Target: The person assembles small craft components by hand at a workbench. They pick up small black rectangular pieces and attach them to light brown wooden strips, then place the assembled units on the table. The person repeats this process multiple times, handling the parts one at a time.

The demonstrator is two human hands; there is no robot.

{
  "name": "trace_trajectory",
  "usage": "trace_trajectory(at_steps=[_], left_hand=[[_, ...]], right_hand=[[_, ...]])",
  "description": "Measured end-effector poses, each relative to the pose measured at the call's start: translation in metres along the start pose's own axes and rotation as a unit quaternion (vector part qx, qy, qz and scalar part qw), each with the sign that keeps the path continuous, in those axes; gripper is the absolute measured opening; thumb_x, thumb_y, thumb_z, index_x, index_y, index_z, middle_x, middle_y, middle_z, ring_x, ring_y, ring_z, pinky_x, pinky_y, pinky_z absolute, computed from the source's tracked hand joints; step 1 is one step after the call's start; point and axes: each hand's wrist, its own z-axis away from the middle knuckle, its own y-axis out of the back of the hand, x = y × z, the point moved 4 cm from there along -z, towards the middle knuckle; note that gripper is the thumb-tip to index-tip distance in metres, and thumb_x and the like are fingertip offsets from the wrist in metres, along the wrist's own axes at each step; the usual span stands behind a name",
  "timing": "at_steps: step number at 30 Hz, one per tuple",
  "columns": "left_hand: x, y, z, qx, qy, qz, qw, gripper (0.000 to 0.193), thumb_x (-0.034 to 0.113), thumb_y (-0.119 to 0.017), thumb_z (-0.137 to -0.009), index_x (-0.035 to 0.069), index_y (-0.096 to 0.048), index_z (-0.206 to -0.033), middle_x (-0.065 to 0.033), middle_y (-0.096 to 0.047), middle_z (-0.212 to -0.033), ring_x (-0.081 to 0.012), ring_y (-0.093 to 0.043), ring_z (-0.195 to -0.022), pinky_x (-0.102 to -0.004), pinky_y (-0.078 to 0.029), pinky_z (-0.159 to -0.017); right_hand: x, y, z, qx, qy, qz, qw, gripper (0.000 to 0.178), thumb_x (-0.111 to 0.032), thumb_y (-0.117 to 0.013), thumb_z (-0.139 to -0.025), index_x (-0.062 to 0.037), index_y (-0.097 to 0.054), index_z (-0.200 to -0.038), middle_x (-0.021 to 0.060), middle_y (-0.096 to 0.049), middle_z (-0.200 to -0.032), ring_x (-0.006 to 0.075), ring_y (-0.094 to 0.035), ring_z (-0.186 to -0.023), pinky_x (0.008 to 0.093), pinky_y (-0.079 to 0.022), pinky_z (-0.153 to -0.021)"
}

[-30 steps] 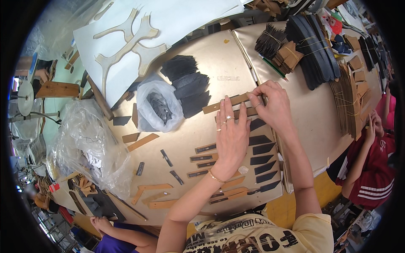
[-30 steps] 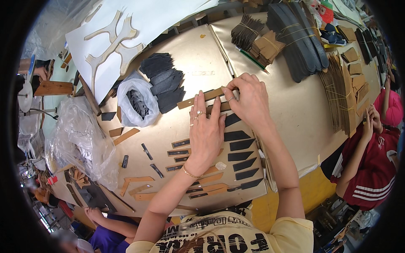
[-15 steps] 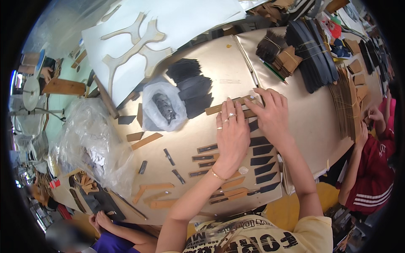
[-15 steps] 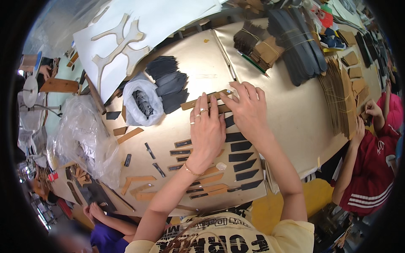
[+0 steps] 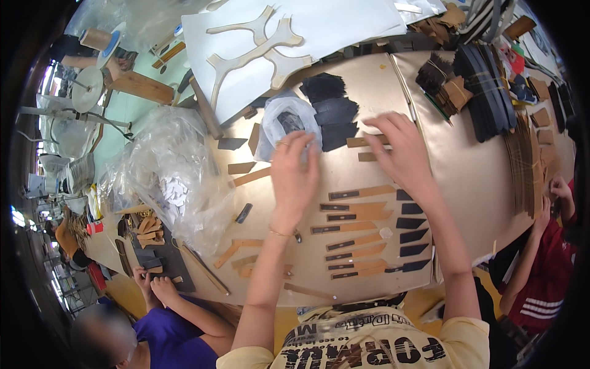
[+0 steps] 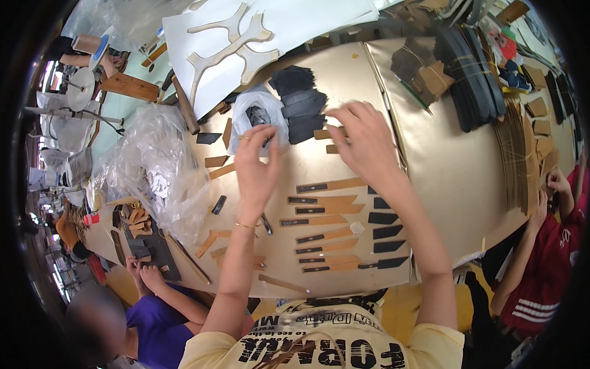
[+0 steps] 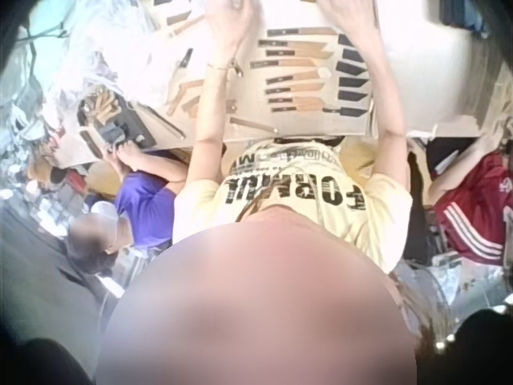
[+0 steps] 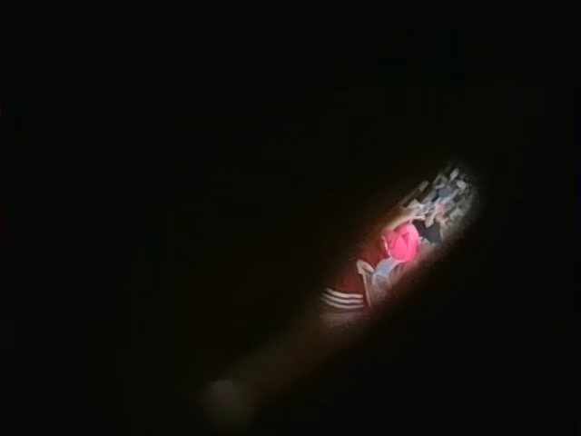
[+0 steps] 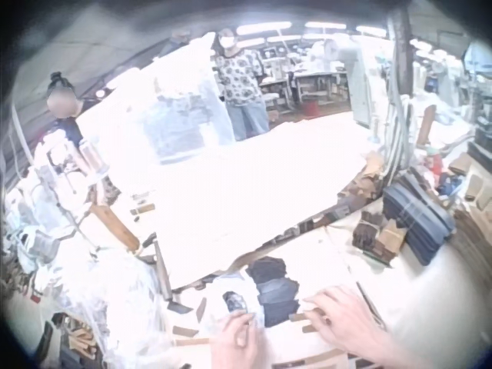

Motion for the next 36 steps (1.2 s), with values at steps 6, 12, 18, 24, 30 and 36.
trace_trajectory(at_steps=[6, 12, 18, 24, 30, 36], left_hand=[[-0.01, 0.028, 0.026, 0.008, 0.037, 0.007, 0.999, 0.016, 0.008, -0.066, -0.092, 0.004, -0.072, -0.106, -0.0138, -0.068, -0.114, -0.0322, -0.064, -0.104, -0.0407, -0.049, -0.092], [-0.003, 0.034, 0.056, -0.01, 0.024, 0.002, 1.0, 0.015, 0.006, -0.068, -0.093, 0.003, -0.073, -0.106, -0.0124, -0.069, -0.112, -0.0261, -0.067, -0.103, -0.0363, -0.051, -0.089], [0.01, 0.017, 0.088, -0.136, -0.013, 0.012, 0.991, 0.019, 0.011, -0.071, -0.089, 0.004, -0.072, -0.106, -0.0134, -0.065, -0.114, -0.0317, -0.062, -0.103, -0.0408, -0.048, -0.09], [0.014, -0.003, 0.098, -0.15, -0.037, -0.008, 0.988, 0.022, 0.011, -0.071, -0.088, 0.004, -0.071, -0.109, -0.0148, -0.063, -0.118, -0.0336, -0.06, -0.107, -0.0434, -0.047, -0.092], [0.018, -0.013, 0.089, -0.116, -0.069, -0.051, 0.989, 0.031, 0.013, -0.073, -0.087, 0.009, -0.068, -0.118, -0.0163, -0.059, -0.127, -0.0342, -0.057, -0.116, -0.047, -0.039, -0.103], [0.028, -0.009, 0.07, -0.178, -0.09, -0.059, 0.978, 0.043, 0.02, -0.078, -0.084, 0.01, -0.067, -0.124, -0.0159, -0.058, -0.132, -0.0337, -0.054, -0.121, -0.0451, -0.035, -0.106]], right_hand=[[0.0, -0.046, -0.033, -0.023, 0.011, 0.036, 0.999, 0.027, -0.019, -0.073, -0.087, -0.0073, -0.068, -0.112, 0.0088, -0.06, -0.109, 0.0288, -0.058, -0.105, 0.0402, -0.048, -0.089], [-0.002, -0.049, -0.028, -0.01, 0.052, 0.103, 0.993, 0.025, -0.02, -0.074, -0.086, -0.0097, -0.071, -0.109, 0.007, -0.06, -0.109, 0.0272, -0.058, -0.104, 0.0397, -0.048, -0.088], [-0.016, -0.012, 0.028, -0.126, -0.009, 0.053, 0.991, 0.016, -0.019, -0.072, -0.088, -0.0068, -0.069, -0.099, 0.0078, -0.063, -0.098, 0.0276, -0.06, -0.098, 0.0409, -0.049, -0.084], [-0.016, 0.011, 0.087, -0.107, -0.074, 0.093, 0.987, 0.021, -0.021, -0.074, -0.087, -0.0072, -0.068, -0.101, 0.0094, -0.061, -0.101, 0.0294, -0.058, -0.1, 0.0418, -0.046, -0.088], [-0.018, -0.012, 0.097, -0.089, -0.072, 0.088, 0.99, 0.021, -0.02, -0.076, -0.084, -0.0087, -0.065, -0.099, 0.0087, -0.056, -0.111, 0.0269, -0.052, -0.109, 0.0409, -0.041, -0.092], [-0.033, -0.009, 0.093, -0.024, 0.049, 0.111, 0.992, 0.013, -0.014, -0.069, -0.084, -0.009, -0.061, -0.093, 0.0076, -0.058, -0.111, 0.026, -0.055, -0.112, 0.0413, -0.042, -0.096]])
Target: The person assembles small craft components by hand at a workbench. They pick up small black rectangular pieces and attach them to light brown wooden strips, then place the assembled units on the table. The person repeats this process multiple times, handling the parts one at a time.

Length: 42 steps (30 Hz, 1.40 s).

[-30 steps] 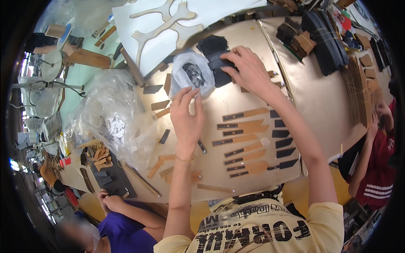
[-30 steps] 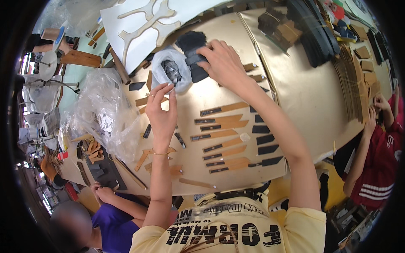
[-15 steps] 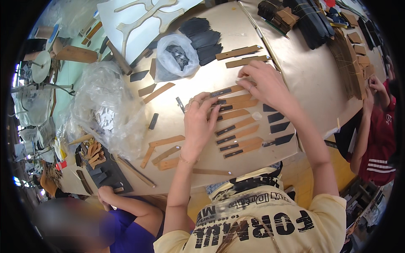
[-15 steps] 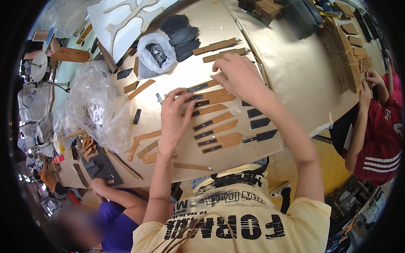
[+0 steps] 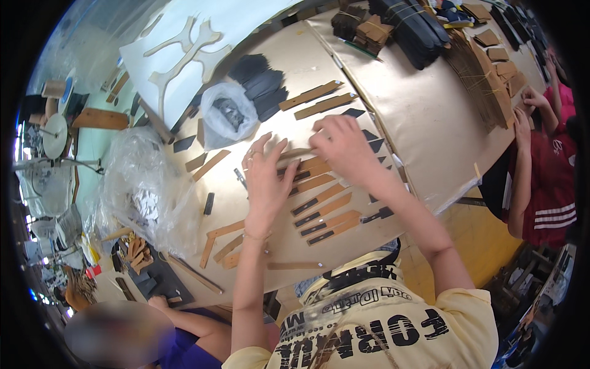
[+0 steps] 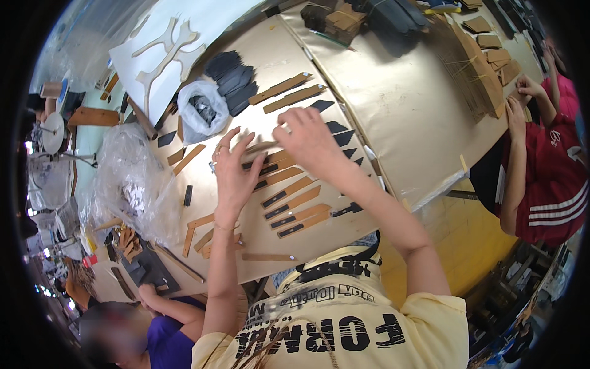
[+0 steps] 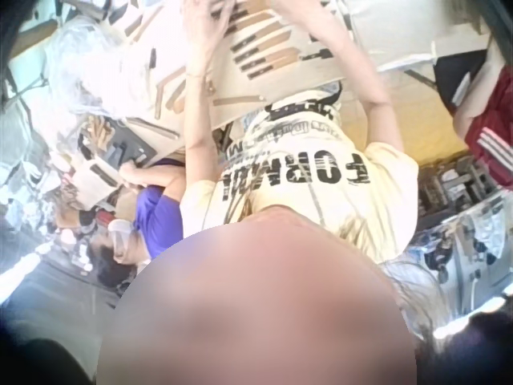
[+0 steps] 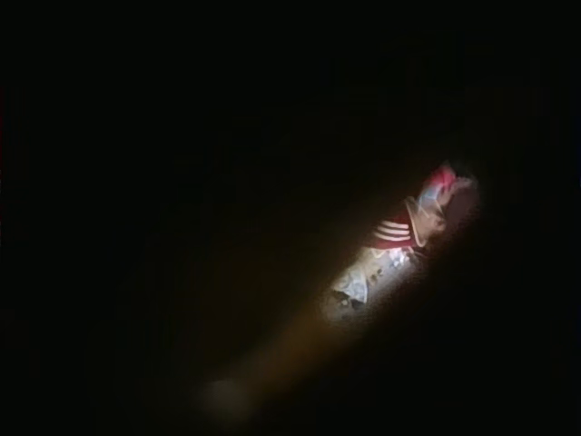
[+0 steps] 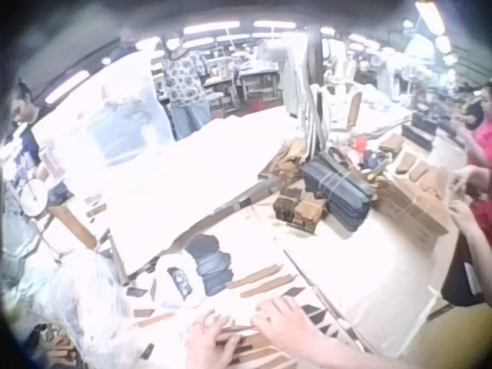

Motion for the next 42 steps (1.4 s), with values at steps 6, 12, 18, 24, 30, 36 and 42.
trace_trajectory(at_steps=[6, 12, 18, 24, 30, 36, 42], left_hand=[[0.012, 0.02, 0.01, -0.253, 0.101, 0.251, 0.929, 0.041, 0.027, -0.074, -0.091, -0.003, -0.066, -0.117, -0.0114, -0.068, -0.092, -0.0178, -0.063, -0.087, -0.0339, -0.049, -0.083], [0.043, -0.006, 0.043, -0.346, 0.201, 0.406, 0.822, 0.025, 0.021, -0.069, -0.097, -0.004, -0.07, -0.103, 0.0025, -0.062, -0.075, -0.0037, -0.052, -0.067, -0.0219, -0.044, -0.061], [0.081, -0.031, 0.06, -0.376, 0.185, 0.434, 0.798, 0.024, 0.022, -0.07, -0.097, -0.001, -0.073, -0.1, 0.0041, -0.059, -0.072, -0.002, -0.049, -0.063, -0.0197, -0.039, -0.055], [0.089, -0.037, 0.065, -0.369, 0.192, 0.398, 0.817, 0.022, 0.019, -0.069, -0.097, -0.002, -0.072, -0.102, 0.0025, -0.063, -0.075, -0.0017, -0.051, -0.068, -0.0202, -0.042, -0.059], [0.094, -0.038, 0.071, -0.346, 0.19, 0.381, 0.836, 0.025, 0.02, -0.066, -0.096, -0.004, -0.071, -0.102, -0.0051, -0.066, -0.077, -0.0083, -0.055, -0.067, -0.0255, -0.046, -0.06], [0.109, -0.046, 0.078, -0.314, 0.136, 0.354, 0.87, 0.019, 0.01, -0.066, -0.097, -0.003, -0.071, -0.109, -0.0005, -0.061, -0.088, -0.0065, -0.057, -0.08, -0.0208, -0.048, -0.07], [0.102, -0.06, 0.076, -0.174, 0.237, 0.431, 0.853, 0.02, 0.004, -0.068, -0.095, -0.005, -0.069, -0.112, -0.0039, -0.066, -0.095, -0.0056, -0.06, -0.079, -0.0181, -0.05, -0.067]], right_hand=[[-0.026, 0.034, 0.029, 0.095, 0.063, 0.003, 0.993, 0.013, -0.013, -0.063, -0.082, -0.009, -0.063, -0.095, 0.0106, -0.066, -0.113, 0.0284, -0.064, -0.104, 0.0402, -0.049, -0.091], [-0.007, 0.058, 0.092, -0.05, -0.121, -0.284, 0.95, 0.029, -0.006, -0.073, -0.083, -0.0077, -0.059, -0.108, 0.0075, -0.065, -0.11, 0.0185, -0.065, -0.097, 0.0317, -0.05, -0.088], [0.013, 0.076, 0.155, -0.089, -0.343, -0.66, 0.662, 0.092, 0.007, -0.075, -0.078, -0.0118, -0.026, -0.154, 0.0101, -0.059, -0.121, 0.0165, -0.057, -0.115, 0.0319, -0.047, -0.095], [0.02, 0.071, 0.171, 0.018, -0.371, -0.682, 0.63, 0.112, 0.003, -0.082, -0.071, -0.0104, -0.015, -0.16, 0.0168, -0.052, -0.136, 0.0187, -0.058, -0.115, 0.0298, -0.047, -0.096], [0.022, 0.074, 0.173, 0.029, -0.351, -0.708, 0.612, 0.1, 0.013, -0.076, -0.074, -0.0102, -0.025, -0.157, 0.0128, -0.052, -0.134, 0.015, -0.058, -0.112, 0.0271, -0.05, -0.092], [0.017, 0.07, 0.188, -0.053, -0.444, -0.599, 0.664, 0.054, 0.004, -0.079, -0.081, -0.0039, -0.059, -0.13, 0.0048, -0.063, -0.106, 0.0101, -0.063, -0.094, 0.0238, -0.052, -0.079], [0.014, 0.073, 0.178, 0.003, -0.475, -0.502, 0.723, 0.039, 0.002, -0.074, -0.086, -0.0023, -0.062, -0.123, 0.0007, -0.063, -0.092, 0.0059, -0.06, -0.082, 0.0206, -0.048, -0.071]])
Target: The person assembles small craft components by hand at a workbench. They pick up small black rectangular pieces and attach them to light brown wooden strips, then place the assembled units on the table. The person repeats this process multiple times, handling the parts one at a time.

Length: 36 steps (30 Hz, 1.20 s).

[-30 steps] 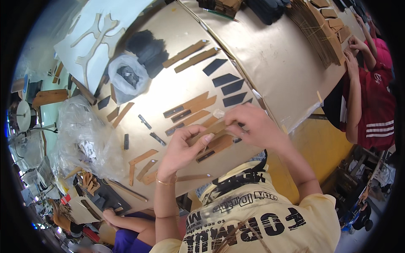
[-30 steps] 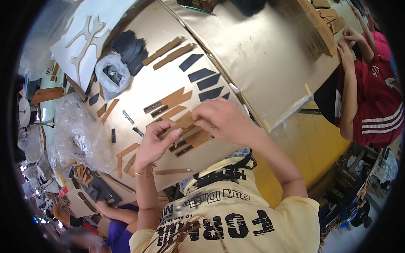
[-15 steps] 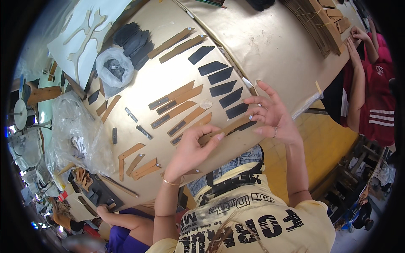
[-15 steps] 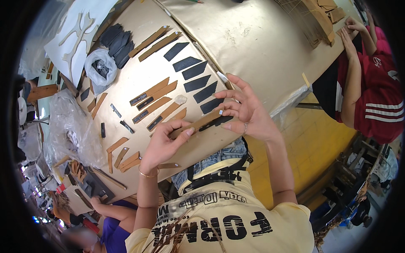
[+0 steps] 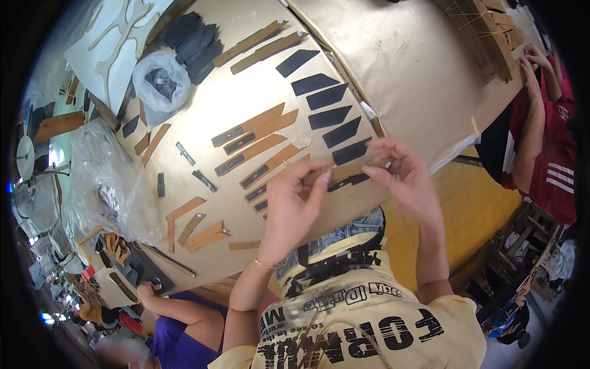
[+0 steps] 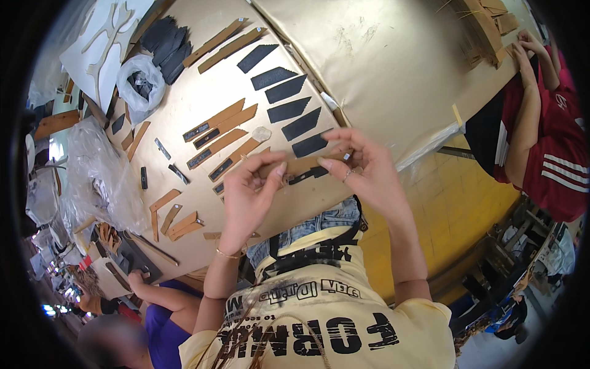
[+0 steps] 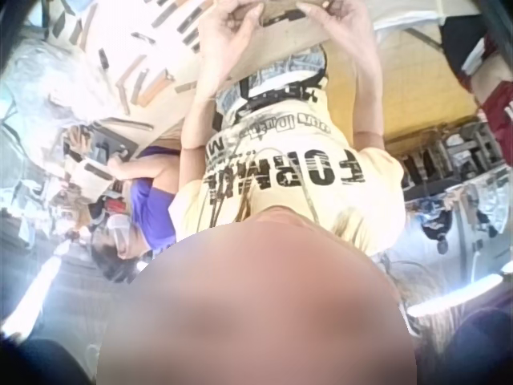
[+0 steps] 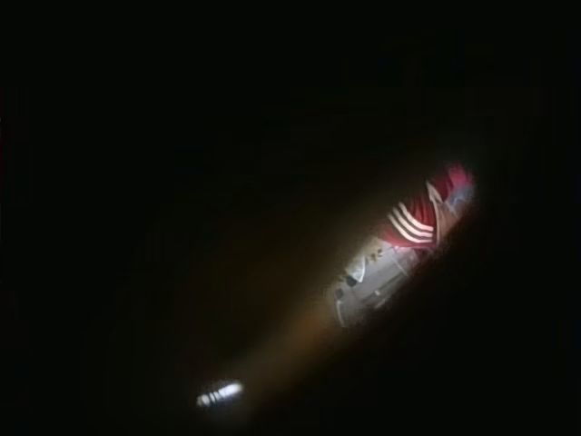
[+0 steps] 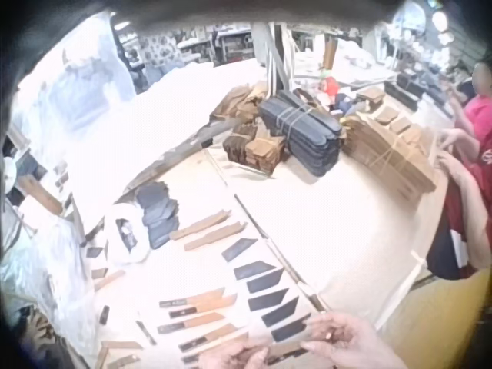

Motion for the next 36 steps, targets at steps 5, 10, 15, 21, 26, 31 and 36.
trace_trajectory(at_steps=[5, 10, 15, 21, 26, 31, 36], left_hand=[[0.0, 0.006, -0.009, 0.049, 0.006, -0.073, 0.996, 0.017, 0.005, -0.073, -0.092, -0.007, -0.068, -0.103, -0.0044, -0.07, -0.088, -0.0004, -0.058, -0.069, -0.0156, -0.047, -0.055], [0.001, 0.005, -0.01, 0.052, 0.024, -0.062, 0.996, 0.014, 0.005, -0.071, -0.091, -0.007, -0.068, -0.099, -0.0117, -0.073, -0.085, -0.0084, -0.067, -0.062, -0.0215, -0.051, -0.054], [0.0, 0.006, -0.011, 0.05, 0.035, -0.068, 0.996, 0.014, 0.004, -0.071, -0.092, -0.007, -0.068, -0.099, -0.0085, -0.072, -0.085, -0.0056, -0.064, -0.065, -0.0193, -0.05, -0.054], [-0.003, 0.003, -0.012, 0.049, 0.052, -0.06, 0.996, 0.016, 0.006, -0.073, -0.092, -0.007, -0.069, -0.1, -0.0043, -0.071, -0.085, -0.0011, -0.06, -0.069, -0.0158, -0.048, -0.055], [-0.002, 0.001, -0.014, 0.055, 0.028, -0.065, 0.996, 0.016, 0.007, -0.073, -0.091, -0.007, -0.069, -0.098, -0.0054, -0.072, -0.083, -0.0016, -0.061, -0.069, -0.0163, -0.049, -0.055], [-0.004, -0.001, -0.016, 0.06, 0.038, -0.067, 0.995, 0.016, 0.007, -0.074, -0.091, -0.007, -0.069, -0.098, -0.0053, -0.071, -0.08, -0.0014, -0.061, -0.066, -0.0163, -0.048, -0.054], [-0.004, 0.0, -0.016, 0.062, 0.03, -0.088, 0.994, 0.011, 0.004, -0.072, -0.09, -0.006, -0.069, -0.095, -0.0088, -0.072, -0.078, -0.0079, -0.065, -0.061, -0.022, -0.051, -0.054]], right_hand=[[-0.005, -0.007, -0.016, 0.046, -0.002, 0.086, 0.995, 0.043, 0.001, -0.074, -0.086, -0.0042, -0.056, -0.125, -0.0007, -0.062, -0.088, 0.005, -0.058, -0.077, 0.019, -0.046, -0.068], [-0.006, -0.009, -0.022, 0.048, 0.024, 0.12, 0.991, 0.041, -0.003, -0.074, -0.084, -0.0055, -0.054, -0.119, 0.0024, -0.062, -0.082, 0.0053, -0.053, -0.065, 0.0208, -0.044, -0.059], [-0.006, -0.009, -0.025, 0.054, 0.042, 0.121, 0.99, 0.039, -0.002, -0.075, -0.084, -0.0056, -0.052, -0.116, 0.0041, -0.064, -0.081, 0.0071, -0.054, -0.066, 0.022, -0.045, -0.059], [-0.004, -0.008, -0.028, 0.045, 0.025, 0.122, 0.991, 0.037, 0.001, -0.074, -0.083, -0.0048, -0.048, -0.11, 0.0037, -0.063, -0.082, 0.007, -0.055, -0.068, 0.0223, -0.046, -0.059], [-0.001, -0.006, -0.029, 0.038, 0.011, 0.094, 0.995, 0.041, 0.004, -0.072, -0.083, -0.0093, -0.044, -0.11, 0.0002, -0.06, -0.087, 0.005, -0.056, -0.078, 0.0209, -0.047, -0.067], [0.001, -0.004, -0.032, 0.032, -0.009, 0.082, 0.996, 0.044, 0.006, -0.072, -0.083, -0.0123, -0.042, -0.11, 0.0005, -0.059, -0.091, 0.0052, -0.057, -0.082, 0.0207, -0.047, -0.071], [0.002, -0.003, -0.032, 0.035, -0.013, 0.084, 0.996, 0.045, 0.006, -0.072, -0.083, -0.0127, -0.041, -0.11, 0.0023, -0.059, -0.093, 0.006, -0.058, -0.083, 0.0212, -0.047, -0.071]])
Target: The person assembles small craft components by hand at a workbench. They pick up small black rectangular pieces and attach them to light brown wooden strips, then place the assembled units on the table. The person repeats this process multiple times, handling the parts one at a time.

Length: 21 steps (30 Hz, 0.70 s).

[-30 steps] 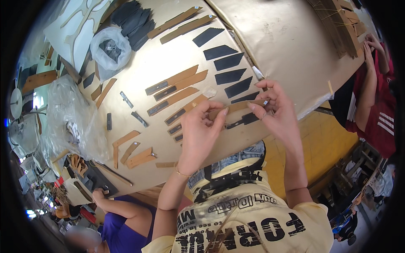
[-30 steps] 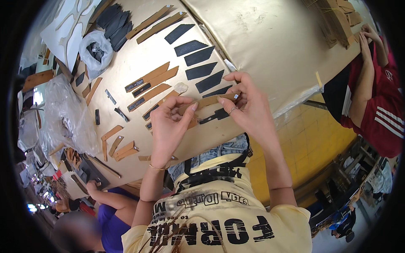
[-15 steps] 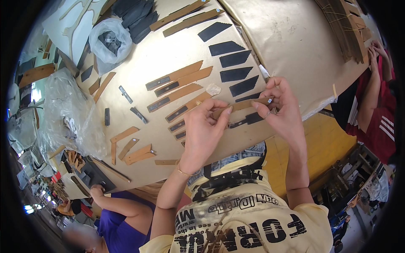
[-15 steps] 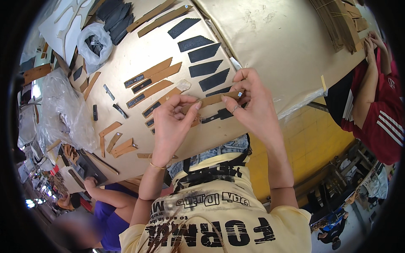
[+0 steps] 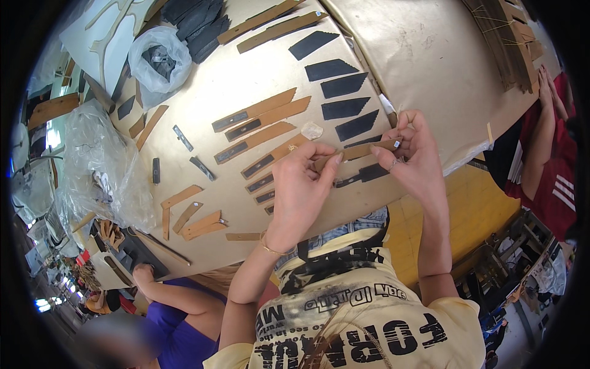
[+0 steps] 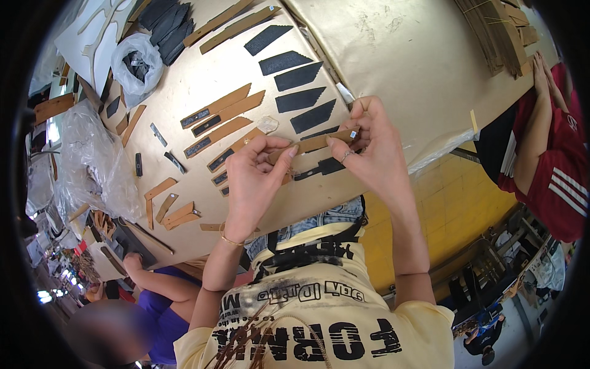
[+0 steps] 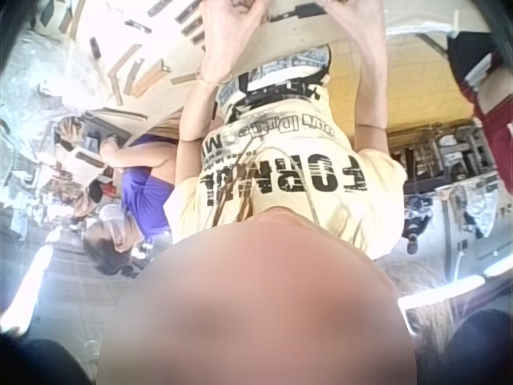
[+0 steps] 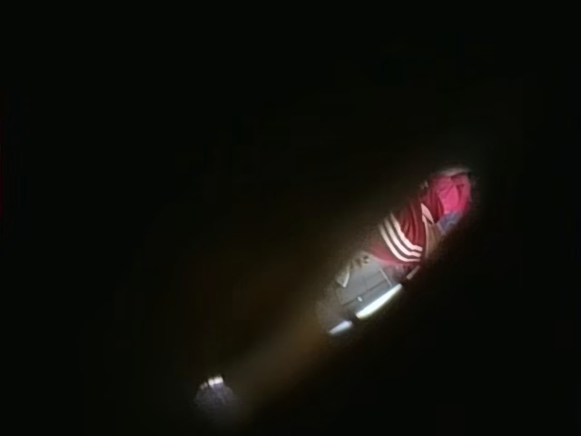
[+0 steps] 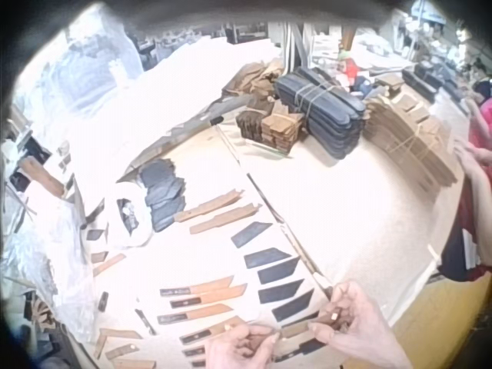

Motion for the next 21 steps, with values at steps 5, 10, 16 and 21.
trace_trajectory(at_steps=[5, 10, 16, 21], left_hand=[[0.0, -0.0005, 0.0004, 0.002, -0.002, 0.0, 1.0, 0.01, 0.003, -0.073, -0.089, -0.005, -0.069, -0.094, -0.0089, -0.071, -0.077, -0.0084, -0.065, -0.06, -0.0222, -0.05, -0.053], [-0.0016, -0.002, 0.0001, 0.017, -0.011, -0.003, 1.0, 0.009, 0.004, -0.073, -0.088, -0.004, -0.07, -0.091, -0.0084, -0.07, -0.075, -0.0083, -0.062, -0.058, -0.023, -0.049, -0.053], [-0.005, -0.0035, -0.001, 0.013, -0.021, -0.037, 0.999, 0.013, 0.005, -0.074, -0.089, -0.006, -0.069, -0.091, -0.0073, -0.07, -0.074, -0.0061, -0.062, -0.059, -0.0204, -0.049, -0.051], [-0.0038, -0.0048, -0.0009, 0.014, -0.046, -0.09, 0.995, 0.012, 0.005, -0.073, -0.09, -0.006, -0.069, -0.094, -0.0083, -0.07, -0.075, -0.0059, -0.063, -0.058, -0.0213, -0.049, -0.051]], right_hand=[[-0.0013, -0.0018, -0.0006, 0.025, 0.033, -0.004, 0.999, 0.038, 0.003, -0.072, -0.082, -0.0092, -0.042, -0.103, -0.0003, -0.06, -0.082, 0.0044, -0.055, -0.072, 0.0198, -0.046, -0.061], [-0.0013, -0.0017, -0.0015, 0.022, 0.027, -0.002, 0.999, 0.041, 0.004, -0.072, -0.082, -0.0103, -0.041, -0.104, 0.0003, -0.059, -0.084, 0.0045, -0.055, -0.075, 0.0199, -0.046, -0.063], [0.0001, 0.0, -0.0015, 0.015, -0.005, 0.004, 1.0, 0.045, 0.006, -0.073, -0.082, -0.0129, -0.04, -0.106, 0.0007, -0.058, -0.091, 0.0043, -0.057, -0.08, 0.0195, -0.045, -0.068], [-0.0002, -0.0035, -0.0021, 0.05, 0.051, -0.01, 0.997, 0.04, 0.005, -0.073, -0.08, -0.0082, -0.041, -0.101, 0.0, -0.058, -0.08, 0.0026, -0.054, -0.068, 0.018, -0.044, -0.057]])
